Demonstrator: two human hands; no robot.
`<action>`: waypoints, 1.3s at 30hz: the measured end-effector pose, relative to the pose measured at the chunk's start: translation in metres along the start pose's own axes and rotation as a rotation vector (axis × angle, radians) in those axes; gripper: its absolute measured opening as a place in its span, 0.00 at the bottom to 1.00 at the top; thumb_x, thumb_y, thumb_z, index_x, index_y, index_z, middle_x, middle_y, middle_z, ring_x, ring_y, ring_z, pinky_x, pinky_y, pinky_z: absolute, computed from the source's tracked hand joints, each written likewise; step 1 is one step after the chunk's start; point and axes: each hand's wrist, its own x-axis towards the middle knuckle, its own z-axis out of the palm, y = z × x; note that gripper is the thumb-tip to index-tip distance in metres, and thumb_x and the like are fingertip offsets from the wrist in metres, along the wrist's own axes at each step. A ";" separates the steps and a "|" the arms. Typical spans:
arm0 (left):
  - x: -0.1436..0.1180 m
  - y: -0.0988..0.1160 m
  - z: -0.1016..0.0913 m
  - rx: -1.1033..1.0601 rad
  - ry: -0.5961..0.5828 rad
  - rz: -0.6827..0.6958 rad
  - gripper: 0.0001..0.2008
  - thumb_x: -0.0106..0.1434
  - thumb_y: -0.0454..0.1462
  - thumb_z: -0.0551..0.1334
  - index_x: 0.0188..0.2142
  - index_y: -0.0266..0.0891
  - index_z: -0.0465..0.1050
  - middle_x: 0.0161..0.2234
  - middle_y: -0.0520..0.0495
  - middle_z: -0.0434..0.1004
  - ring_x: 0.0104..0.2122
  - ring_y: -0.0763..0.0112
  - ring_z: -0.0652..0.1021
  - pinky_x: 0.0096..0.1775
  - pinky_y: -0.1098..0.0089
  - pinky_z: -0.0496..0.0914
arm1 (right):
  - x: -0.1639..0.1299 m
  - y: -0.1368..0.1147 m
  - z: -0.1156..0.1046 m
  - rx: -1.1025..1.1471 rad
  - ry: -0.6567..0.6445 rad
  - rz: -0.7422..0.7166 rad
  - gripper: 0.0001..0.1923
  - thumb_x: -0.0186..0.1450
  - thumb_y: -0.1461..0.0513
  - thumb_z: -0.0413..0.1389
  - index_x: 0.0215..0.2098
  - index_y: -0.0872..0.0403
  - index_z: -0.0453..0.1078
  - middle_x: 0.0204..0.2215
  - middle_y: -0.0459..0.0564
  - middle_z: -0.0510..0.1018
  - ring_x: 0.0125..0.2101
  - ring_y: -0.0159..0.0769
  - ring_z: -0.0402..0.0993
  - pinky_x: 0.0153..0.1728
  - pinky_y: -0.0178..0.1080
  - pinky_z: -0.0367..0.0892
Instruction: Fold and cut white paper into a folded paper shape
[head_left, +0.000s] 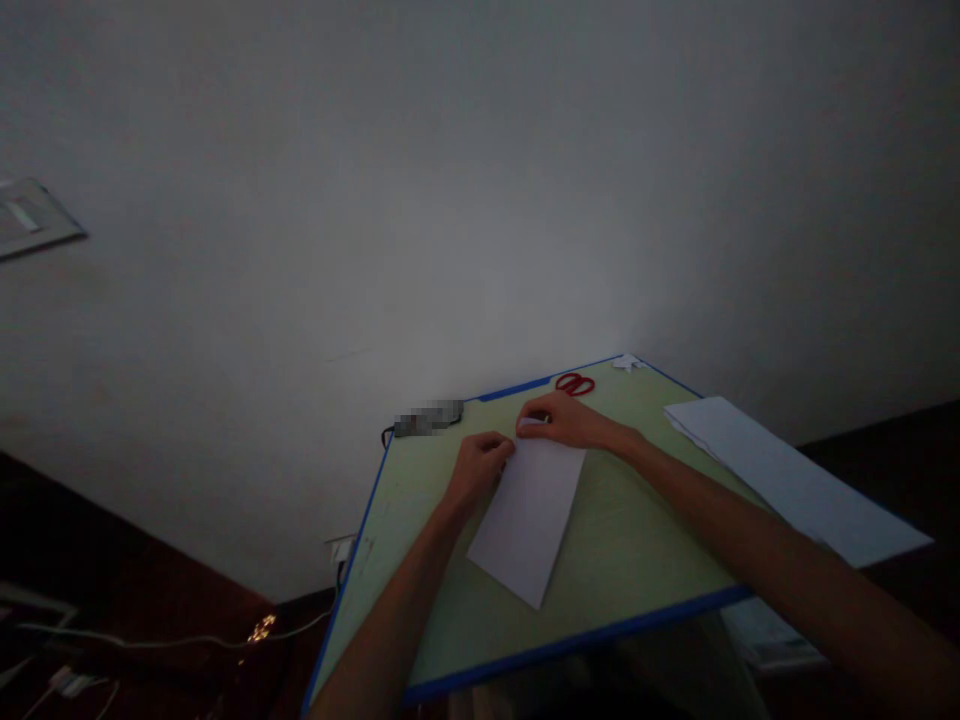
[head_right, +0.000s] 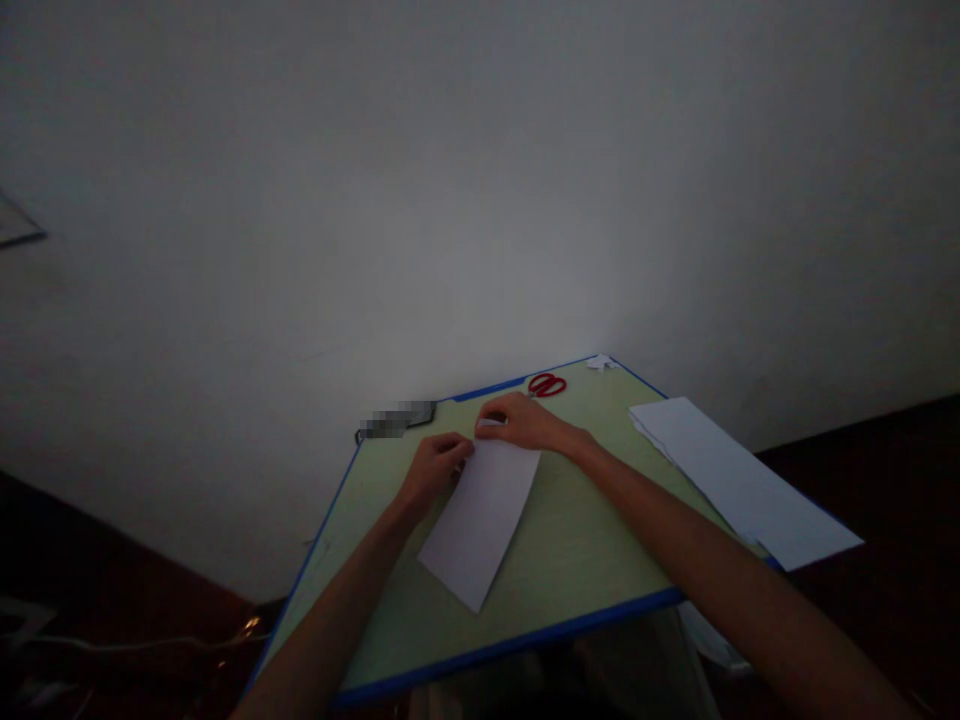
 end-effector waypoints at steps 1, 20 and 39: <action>0.000 0.000 -0.001 0.013 0.000 -0.002 0.13 0.51 0.44 0.62 0.24 0.35 0.74 0.21 0.51 0.68 0.23 0.73 0.68 0.25 0.73 0.60 | 0.000 -0.001 -0.002 -0.005 0.008 -0.007 0.12 0.64 0.56 0.59 0.34 0.56 0.80 0.29 0.49 0.82 0.30 0.36 0.73 0.31 0.36 0.62; 0.002 -0.004 -0.003 0.204 -0.101 0.062 0.09 0.51 0.39 0.60 0.22 0.35 0.74 0.19 0.53 0.67 0.23 0.74 0.66 0.27 0.72 0.57 | -0.018 0.038 -0.072 0.106 0.273 0.259 0.19 0.58 0.48 0.63 0.32 0.56 0.80 0.24 0.48 0.77 0.25 0.34 0.69 0.25 0.35 0.59; 0.003 0.001 -0.008 -0.025 -0.004 0.112 0.21 0.63 0.52 0.59 0.38 0.37 0.78 0.35 0.45 0.79 0.33 0.68 0.76 0.34 0.70 0.68 | -0.020 0.026 -0.063 0.286 0.215 0.321 0.21 0.56 0.47 0.66 0.35 0.56 0.79 0.27 0.49 0.79 0.26 0.34 0.72 0.26 0.35 0.63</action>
